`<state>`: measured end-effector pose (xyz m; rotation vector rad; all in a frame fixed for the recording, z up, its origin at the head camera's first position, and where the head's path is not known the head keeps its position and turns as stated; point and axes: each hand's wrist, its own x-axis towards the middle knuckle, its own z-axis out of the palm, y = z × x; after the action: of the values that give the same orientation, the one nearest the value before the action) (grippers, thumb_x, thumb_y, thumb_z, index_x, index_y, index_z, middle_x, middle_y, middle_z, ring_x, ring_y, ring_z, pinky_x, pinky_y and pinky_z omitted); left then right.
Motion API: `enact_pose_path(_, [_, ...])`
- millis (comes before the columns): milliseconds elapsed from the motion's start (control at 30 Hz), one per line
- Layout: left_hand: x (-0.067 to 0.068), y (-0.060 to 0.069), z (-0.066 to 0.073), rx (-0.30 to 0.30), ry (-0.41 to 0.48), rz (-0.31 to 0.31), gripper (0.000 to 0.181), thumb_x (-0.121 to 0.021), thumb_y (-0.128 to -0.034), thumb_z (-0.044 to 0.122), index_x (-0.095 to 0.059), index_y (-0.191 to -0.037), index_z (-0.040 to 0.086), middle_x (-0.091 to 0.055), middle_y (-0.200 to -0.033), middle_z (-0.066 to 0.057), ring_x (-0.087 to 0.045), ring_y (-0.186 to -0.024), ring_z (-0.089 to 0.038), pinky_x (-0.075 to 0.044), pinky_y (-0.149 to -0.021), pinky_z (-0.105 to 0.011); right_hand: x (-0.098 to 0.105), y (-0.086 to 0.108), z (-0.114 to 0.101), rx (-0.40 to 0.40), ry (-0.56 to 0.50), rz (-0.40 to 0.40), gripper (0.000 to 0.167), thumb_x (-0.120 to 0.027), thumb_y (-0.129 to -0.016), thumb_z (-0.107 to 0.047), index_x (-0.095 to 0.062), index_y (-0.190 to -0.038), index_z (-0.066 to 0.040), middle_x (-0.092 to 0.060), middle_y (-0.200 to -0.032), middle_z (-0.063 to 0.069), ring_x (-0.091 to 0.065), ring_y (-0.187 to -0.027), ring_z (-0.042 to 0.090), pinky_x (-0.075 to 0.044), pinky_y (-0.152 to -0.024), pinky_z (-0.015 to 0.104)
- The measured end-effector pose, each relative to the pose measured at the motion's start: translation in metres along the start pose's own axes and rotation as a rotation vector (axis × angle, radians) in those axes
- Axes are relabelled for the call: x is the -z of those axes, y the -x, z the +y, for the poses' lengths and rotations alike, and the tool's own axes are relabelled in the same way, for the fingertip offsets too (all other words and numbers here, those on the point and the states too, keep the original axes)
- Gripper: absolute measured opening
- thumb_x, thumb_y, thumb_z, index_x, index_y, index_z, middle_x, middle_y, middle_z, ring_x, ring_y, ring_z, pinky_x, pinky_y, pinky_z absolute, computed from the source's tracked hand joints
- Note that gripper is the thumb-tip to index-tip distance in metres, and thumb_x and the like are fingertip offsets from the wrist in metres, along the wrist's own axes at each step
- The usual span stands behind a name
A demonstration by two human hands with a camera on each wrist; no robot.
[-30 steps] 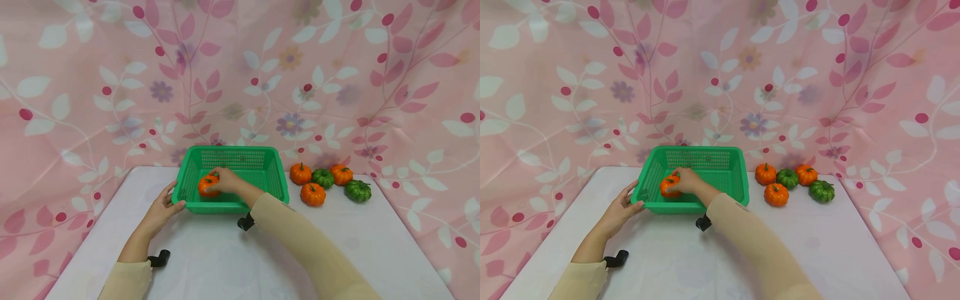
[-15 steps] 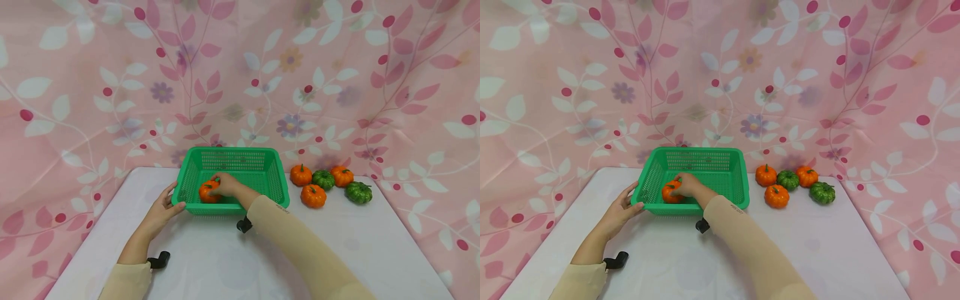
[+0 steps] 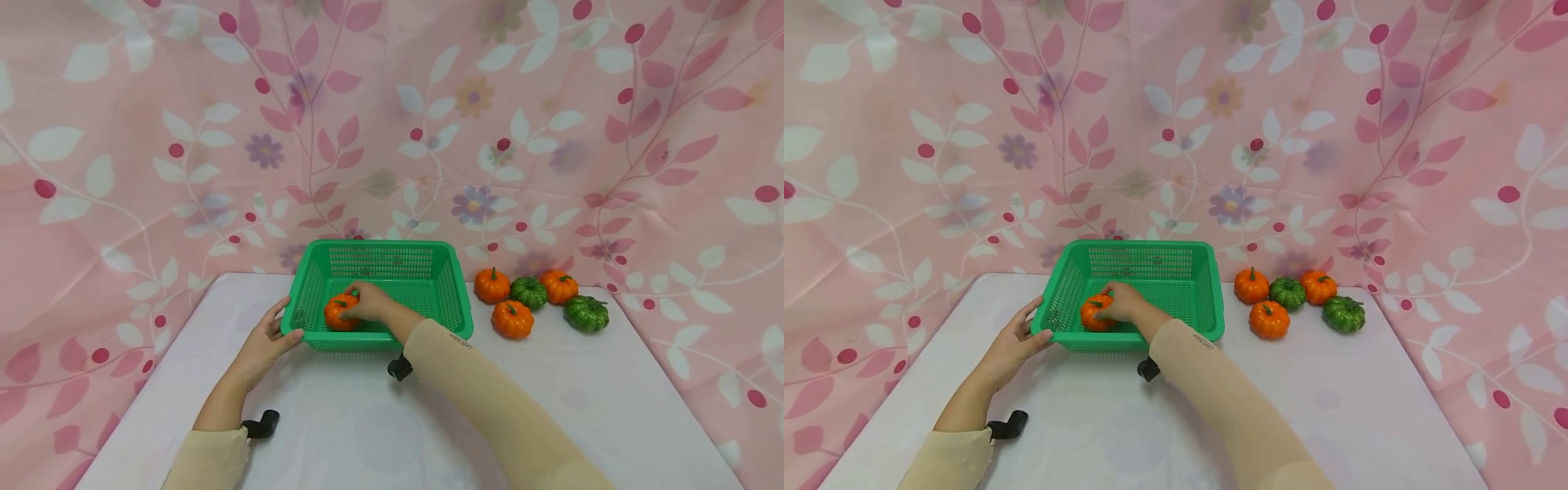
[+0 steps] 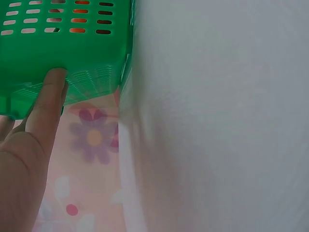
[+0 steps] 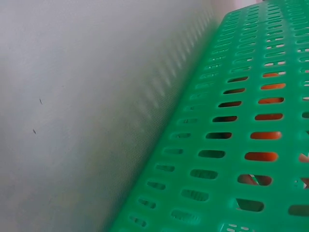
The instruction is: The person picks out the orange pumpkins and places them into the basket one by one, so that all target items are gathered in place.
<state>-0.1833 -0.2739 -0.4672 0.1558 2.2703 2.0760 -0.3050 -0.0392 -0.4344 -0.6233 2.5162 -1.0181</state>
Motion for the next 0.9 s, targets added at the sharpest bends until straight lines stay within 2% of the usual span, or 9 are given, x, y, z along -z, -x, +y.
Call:
enact_pose_path(267, [0.001, 0.001, 0.000, 0.007, 0.000, 0.008, 0.086, -0.067, -0.0975, 0.012, -0.011, -0.163, 0.020, -0.033, -0.154, -0.029, -0.056, -0.124, -0.026, -0.053, -0.092, -0.023, 0.001, 0.001, -0.002, 0.007, -0.012, -0.010, 0.058, -0.081, -0.086, -0.026, -0.055, -0.136, -0.009, -0.062, -0.118, 0.011, -0.059, -0.102, 0.023, -0.053, -0.088, 0.034])
enact_pose_path(533, [0.000, 0.000, 0.002, 0.012, -0.006, 0.012, 0.086, -0.067, -0.0976, 0.014, -0.011, -0.163, 0.020, -0.033, -0.154, -0.029, -0.054, -0.126, -0.030, -0.053, -0.093, -0.025, 0.008, 0.001, -0.003, 0.020, -0.036, 0.002, 0.055, -0.078, -0.090, -0.027, -0.056, -0.137, -0.008, -0.055, -0.136, 0.016, -0.053, -0.122, 0.032, -0.050, -0.097, 0.043])
enact_pose_path(700, [-0.001, -0.002, 0.000, 0.009, -0.006, 0.010, 0.087, -0.068, -0.0976, 0.015, -0.011, -0.163, 0.020, -0.032, -0.154, -0.028, -0.052, -0.128, -0.033, -0.053, -0.094, -0.025, 0.016, 0.007, -0.006, 0.036, -0.028, 0.026, 0.048, -0.075, -0.092, -0.028, -0.059, -0.134, -0.013, -0.055, -0.136, 0.013, -0.054, -0.122, 0.031, -0.051, -0.095, 0.043])
enact_pose_path(900, [0.000, 0.000, -0.001, 0.013, -0.015, 0.012, 0.087, -0.068, -0.0972, 0.016, -0.011, -0.163, 0.021, -0.032, -0.155, -0.027, -0.047, -0.131, -0.040, -0.053, -0.093, -0.023, 0.028, 0.022, -0.015, 0.066, -0.060, 0.034, 0.047, -0.076, -0.092, -0.027, -0.059, -0.134, -0.014, -0.055, -0.137, 0.014, -0.055, -0.120, 0.031, -0.052, -0.095, 0.044])
